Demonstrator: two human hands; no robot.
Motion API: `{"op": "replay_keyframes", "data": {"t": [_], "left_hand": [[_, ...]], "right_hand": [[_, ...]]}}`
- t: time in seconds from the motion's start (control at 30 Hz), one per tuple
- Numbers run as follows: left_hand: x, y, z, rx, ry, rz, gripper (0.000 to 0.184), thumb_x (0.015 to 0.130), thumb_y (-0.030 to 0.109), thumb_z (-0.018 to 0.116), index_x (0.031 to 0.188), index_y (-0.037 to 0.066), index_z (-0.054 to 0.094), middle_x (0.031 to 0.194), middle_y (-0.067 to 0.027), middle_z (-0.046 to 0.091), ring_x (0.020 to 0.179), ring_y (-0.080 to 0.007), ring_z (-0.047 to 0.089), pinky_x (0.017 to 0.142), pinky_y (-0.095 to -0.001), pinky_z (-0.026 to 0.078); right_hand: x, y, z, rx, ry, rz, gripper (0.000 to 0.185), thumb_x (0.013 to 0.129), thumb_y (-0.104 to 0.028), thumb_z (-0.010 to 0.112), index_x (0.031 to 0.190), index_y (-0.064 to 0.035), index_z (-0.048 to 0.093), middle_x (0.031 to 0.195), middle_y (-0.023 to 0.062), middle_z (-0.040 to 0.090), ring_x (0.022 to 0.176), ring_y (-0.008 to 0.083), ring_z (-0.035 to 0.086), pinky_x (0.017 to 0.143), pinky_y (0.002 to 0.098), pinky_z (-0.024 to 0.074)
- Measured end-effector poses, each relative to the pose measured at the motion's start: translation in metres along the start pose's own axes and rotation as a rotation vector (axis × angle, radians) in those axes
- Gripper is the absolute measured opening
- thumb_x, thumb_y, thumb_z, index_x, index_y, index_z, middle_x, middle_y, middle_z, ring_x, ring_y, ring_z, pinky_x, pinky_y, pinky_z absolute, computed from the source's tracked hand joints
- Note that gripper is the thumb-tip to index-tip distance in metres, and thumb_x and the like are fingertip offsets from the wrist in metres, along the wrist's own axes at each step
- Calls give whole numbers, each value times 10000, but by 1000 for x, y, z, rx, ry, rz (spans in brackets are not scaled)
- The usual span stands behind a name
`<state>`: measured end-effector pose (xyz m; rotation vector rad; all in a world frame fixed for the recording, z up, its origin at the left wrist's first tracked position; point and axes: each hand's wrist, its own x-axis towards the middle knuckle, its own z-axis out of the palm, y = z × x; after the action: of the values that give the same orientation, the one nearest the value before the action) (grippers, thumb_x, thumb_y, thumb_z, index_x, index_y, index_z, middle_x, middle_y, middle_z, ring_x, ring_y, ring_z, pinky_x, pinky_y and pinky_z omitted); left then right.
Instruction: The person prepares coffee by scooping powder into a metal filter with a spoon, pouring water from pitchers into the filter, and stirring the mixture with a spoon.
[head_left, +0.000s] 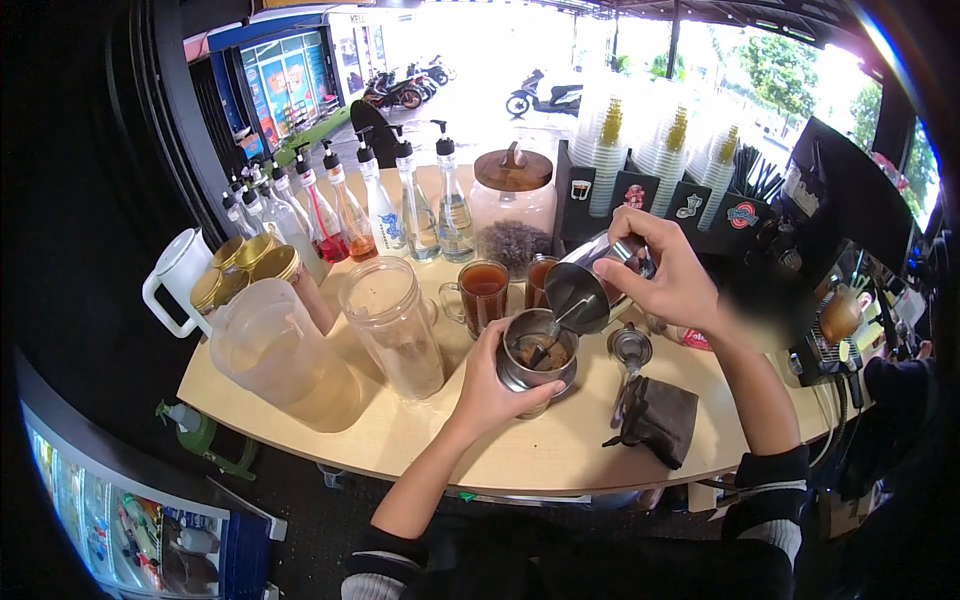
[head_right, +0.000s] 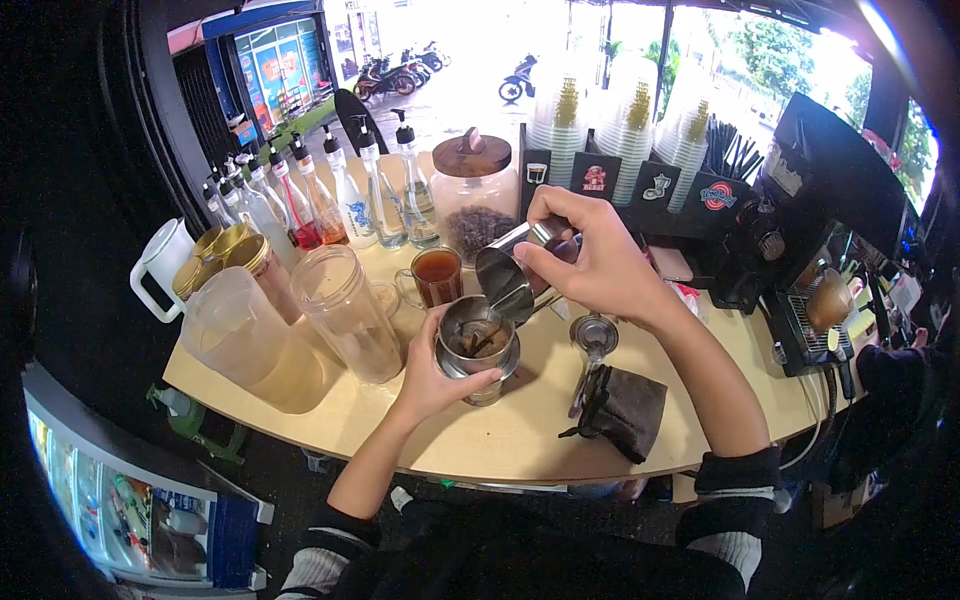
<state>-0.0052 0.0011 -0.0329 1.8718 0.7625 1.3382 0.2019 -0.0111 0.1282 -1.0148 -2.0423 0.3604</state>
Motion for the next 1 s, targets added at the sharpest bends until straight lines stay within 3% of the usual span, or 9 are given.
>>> {"op": "replay_keyframes", "data": {"t": [0.07, 0.4, 0.47, 0.6, 0.8, 1.0], "left_hand": [[0, 2, 0, 17, 7, 16, 799, 576, 194, 878, 1225, -3, 455, 1143, -134, 597, 1077, -203, 589, 964, -343, 443], [0, 2, 0, 8, 6, -13, 791, 574, 192, 878, 1217, -3, 461, 1137, -134, 601, 1073, -206, 591, 963, -345, 446], [0, 2, 0, 4, 3, -11, 790, 574, 192, 877, 1216, -5, 461, 1134, -133, 601, 1072, -207, 592, 963, -345, 446], [0, 2, 0, -11, -2, -15, 795, 574, 194, 878, 1218, -6, 457, 1132, -134, 599, 1071, -207, 591, 964, -346, 446], [0, 1, 0, -17, 4, -8, 810, 574, 199, 881, 1227, -7, 448, 1138, -136, 593, 1076, -213, 588, 969, -349, 442], [0, 1, 0, -1, 13, 13, 799, 581, 248, 875, 1218, 3, 459, 1139, -140, 581, 1068, -233, 586, 945, -357, 453]], "right_hand": [[0, 1, 0, 31, 2, 46, 240, 799, -107, 675, 778, -29, 449, 715, 2, 407, 654, 69, 371, 580, 250, 306], [11, 3, 0, 7, 19, 6, 239, 793, -112, 676, 771, -23, 455, 699, 10, 408, 650, 89, 364, 590, 259, 308], [14, 3, 0, -81, 18, -67, 214, 791, -100, 659, 823, 2, 474, 674, 43, 455, 626, 98, 412, 592, 274, 372], [19, 0, 3, -103, 31, -106, 216, 797, -107, 664, 828, 2, 481, 676, 36, 449, 630, 96, 397, 585, 272, 370], [17, -8, 3, 25, 4, -20, 221, 812, -110, 670, 774, -37, 465, 679, 0, 422, 644, 77, 391, 589, 250, 337], [0, 12, -8, 228, 140, 82, 211, 823, -98, 672, 806, -45, 469, 686, -32, 462, 636, 25, 412, 551, 215, 365]]}}
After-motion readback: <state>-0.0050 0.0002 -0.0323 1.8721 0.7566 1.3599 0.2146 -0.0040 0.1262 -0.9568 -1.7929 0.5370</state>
